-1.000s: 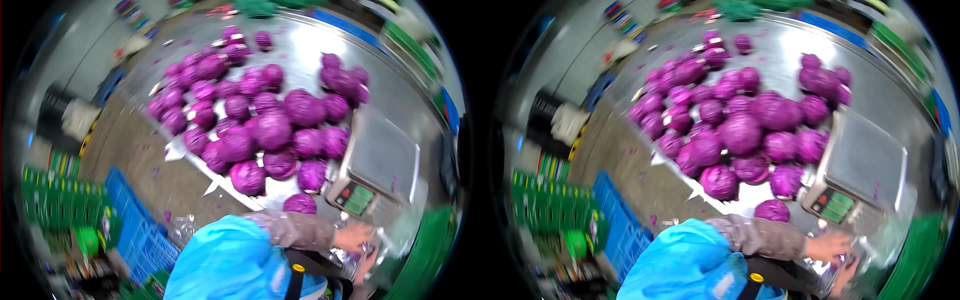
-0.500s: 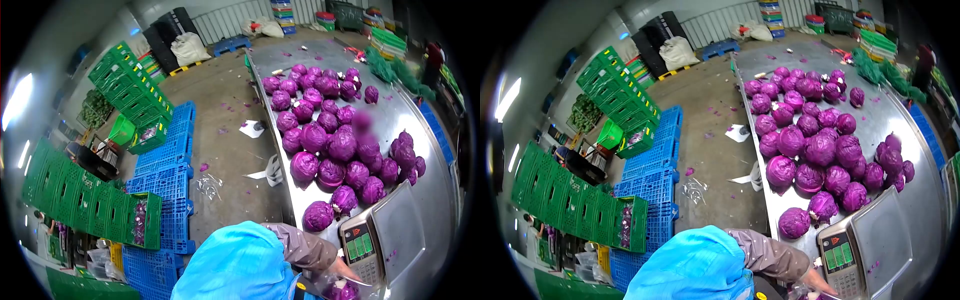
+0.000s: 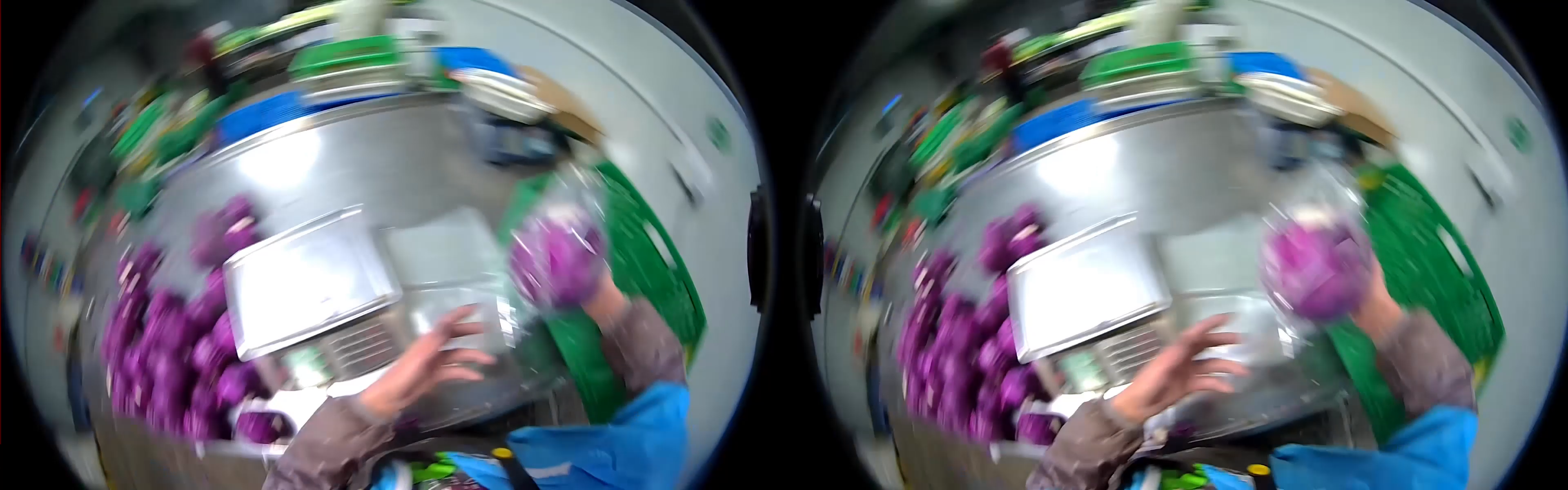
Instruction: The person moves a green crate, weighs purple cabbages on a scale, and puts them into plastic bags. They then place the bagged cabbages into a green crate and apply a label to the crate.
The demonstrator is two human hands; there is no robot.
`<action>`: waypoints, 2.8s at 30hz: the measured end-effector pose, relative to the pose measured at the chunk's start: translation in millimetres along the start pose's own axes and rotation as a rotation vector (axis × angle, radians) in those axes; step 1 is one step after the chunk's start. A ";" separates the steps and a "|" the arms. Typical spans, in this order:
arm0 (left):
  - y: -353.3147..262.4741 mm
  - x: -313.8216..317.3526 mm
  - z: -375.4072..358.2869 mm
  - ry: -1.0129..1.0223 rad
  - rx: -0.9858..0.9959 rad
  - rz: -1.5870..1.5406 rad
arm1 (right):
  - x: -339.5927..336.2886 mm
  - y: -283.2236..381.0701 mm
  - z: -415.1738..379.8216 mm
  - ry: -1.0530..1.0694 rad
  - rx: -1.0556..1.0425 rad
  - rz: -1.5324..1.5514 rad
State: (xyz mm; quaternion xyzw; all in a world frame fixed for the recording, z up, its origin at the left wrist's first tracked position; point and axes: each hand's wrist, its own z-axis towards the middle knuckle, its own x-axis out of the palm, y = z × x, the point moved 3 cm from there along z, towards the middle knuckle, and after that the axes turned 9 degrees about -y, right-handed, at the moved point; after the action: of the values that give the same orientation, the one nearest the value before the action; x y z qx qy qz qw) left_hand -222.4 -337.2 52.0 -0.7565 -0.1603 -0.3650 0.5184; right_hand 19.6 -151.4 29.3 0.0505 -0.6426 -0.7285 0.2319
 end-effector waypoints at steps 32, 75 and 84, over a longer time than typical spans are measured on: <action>75.2 -111.3 -24.6 -0.703 -0.278 -0.021 | -410.4 -93.5 -9.9 -0.808 0.641 -0.388; -223.7 -602.9 -672.1 -2.265 0.650 0.293 | 367.2 -79.1 1.1 -0.112 0.584 -0.857; -262.2 -631.3 -638.8 -2.453 0.677 0.172 | 416.8 -72.6 -15.9 -0.211 0.695 -1.071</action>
State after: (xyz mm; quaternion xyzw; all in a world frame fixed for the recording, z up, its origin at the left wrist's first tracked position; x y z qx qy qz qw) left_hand -1062.5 -719.4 -101.4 -0.4347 -0.5676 0.6640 0.2191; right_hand -364.1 -329.0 50.4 0.3644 -0.7462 -0.4938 -0.2579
